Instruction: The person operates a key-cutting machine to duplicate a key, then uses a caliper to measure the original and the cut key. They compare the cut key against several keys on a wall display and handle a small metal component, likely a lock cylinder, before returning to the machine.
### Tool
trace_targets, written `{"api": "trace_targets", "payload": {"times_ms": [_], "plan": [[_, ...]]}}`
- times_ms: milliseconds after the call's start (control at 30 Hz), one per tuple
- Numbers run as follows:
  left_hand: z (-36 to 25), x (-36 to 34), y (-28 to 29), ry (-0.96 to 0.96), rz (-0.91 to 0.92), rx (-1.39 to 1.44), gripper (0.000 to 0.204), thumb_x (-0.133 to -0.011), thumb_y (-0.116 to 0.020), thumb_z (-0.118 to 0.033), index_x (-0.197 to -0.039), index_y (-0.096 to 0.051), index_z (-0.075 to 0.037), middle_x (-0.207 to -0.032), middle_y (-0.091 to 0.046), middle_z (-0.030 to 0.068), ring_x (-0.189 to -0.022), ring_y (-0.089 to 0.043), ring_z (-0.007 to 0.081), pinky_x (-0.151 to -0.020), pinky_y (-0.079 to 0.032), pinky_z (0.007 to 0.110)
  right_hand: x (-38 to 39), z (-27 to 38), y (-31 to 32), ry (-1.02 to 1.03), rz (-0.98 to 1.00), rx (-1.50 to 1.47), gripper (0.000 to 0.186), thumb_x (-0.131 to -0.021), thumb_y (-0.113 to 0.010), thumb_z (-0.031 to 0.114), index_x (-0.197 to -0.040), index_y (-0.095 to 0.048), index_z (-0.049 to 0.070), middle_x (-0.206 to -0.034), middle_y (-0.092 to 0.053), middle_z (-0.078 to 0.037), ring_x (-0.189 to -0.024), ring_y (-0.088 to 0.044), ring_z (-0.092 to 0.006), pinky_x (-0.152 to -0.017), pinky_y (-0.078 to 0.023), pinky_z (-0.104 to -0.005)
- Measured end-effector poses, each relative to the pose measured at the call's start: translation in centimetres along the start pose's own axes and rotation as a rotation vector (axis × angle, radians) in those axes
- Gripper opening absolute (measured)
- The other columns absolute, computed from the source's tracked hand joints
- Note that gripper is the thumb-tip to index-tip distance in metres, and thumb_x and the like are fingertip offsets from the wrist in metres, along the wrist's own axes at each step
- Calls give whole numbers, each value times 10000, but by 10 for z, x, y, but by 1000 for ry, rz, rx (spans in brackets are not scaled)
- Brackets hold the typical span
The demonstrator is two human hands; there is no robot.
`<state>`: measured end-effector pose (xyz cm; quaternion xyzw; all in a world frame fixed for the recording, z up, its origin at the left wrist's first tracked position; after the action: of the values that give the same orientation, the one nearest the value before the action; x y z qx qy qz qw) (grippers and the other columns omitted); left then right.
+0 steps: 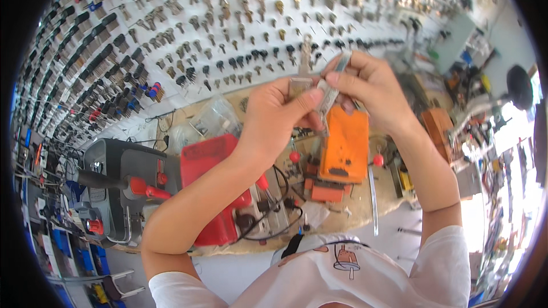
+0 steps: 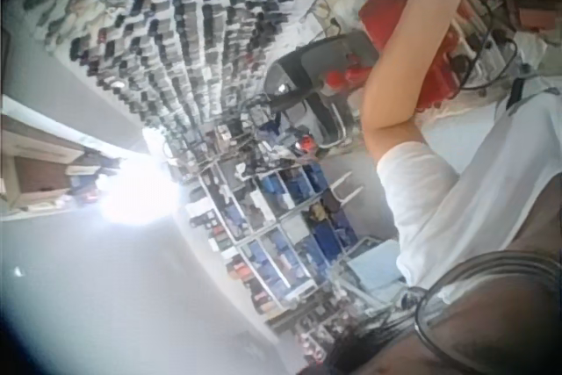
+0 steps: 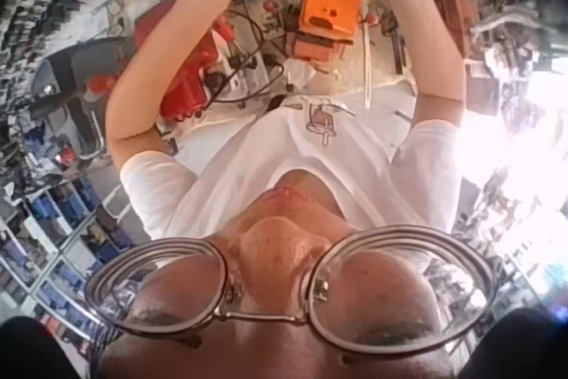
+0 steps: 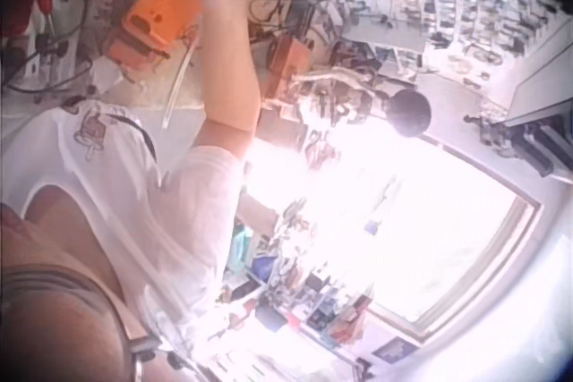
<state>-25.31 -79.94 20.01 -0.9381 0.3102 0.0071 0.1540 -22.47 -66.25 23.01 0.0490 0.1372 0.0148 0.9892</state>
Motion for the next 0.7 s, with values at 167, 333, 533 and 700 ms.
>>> {"api": "trace_targets", "payload": {"times_ms": [167,333,533,700], "plan": [[7,35,-33,88,48,150,201,-835,-527,-144,-950,-541,21,-731,-559,54,-489,-443,63,-422,-388,216,49,2,17,-85,-44,-323,186,-804,-560,184,-862,-546,7,-613,-542,-41,-472,-491,-89,-438,-400,-196],[24,63,-66,160,100,46,196,-787,-606,-169,-865,-546,0,-638,-509,6,-445,-383,40,-388,-303,190,94,2,26,-37,-132,-365,196,-808,-558,196,-869,-544,10,-630,-546,-40,-492,-499,-84,-466,-412,-199],[43,77,-99,100,154,-67,163,-762,-632,-135,-820,-558,-2,-650,-524,18,-418,-337,25,-359,-266,179,148,2,41,8,-323,-227,179,-825,-520,195,-900,-525,33,-693,-566,-57,-519,-527,-88,-453,-382,-200],[53,88,-123,150,225,-20,176,-773,-610,-114,-881,-575,21,-671,-549,56,-407,-341,19,-352,-265,177,182,1,54,64,-392,-355,160,-843,-488,178,-893,-492,26,-730,-579,-82,-551,-559,-120,-489,-437,-211]]}}
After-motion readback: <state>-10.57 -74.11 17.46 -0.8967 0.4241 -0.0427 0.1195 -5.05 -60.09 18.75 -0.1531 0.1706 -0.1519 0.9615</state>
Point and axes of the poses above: each hand's wrist, its own x-axis away from the middle knuckle, its own y-axis out of the back of the hand, z = x × y, the point moved 4 cm from there along -x, towards the middle knuckle
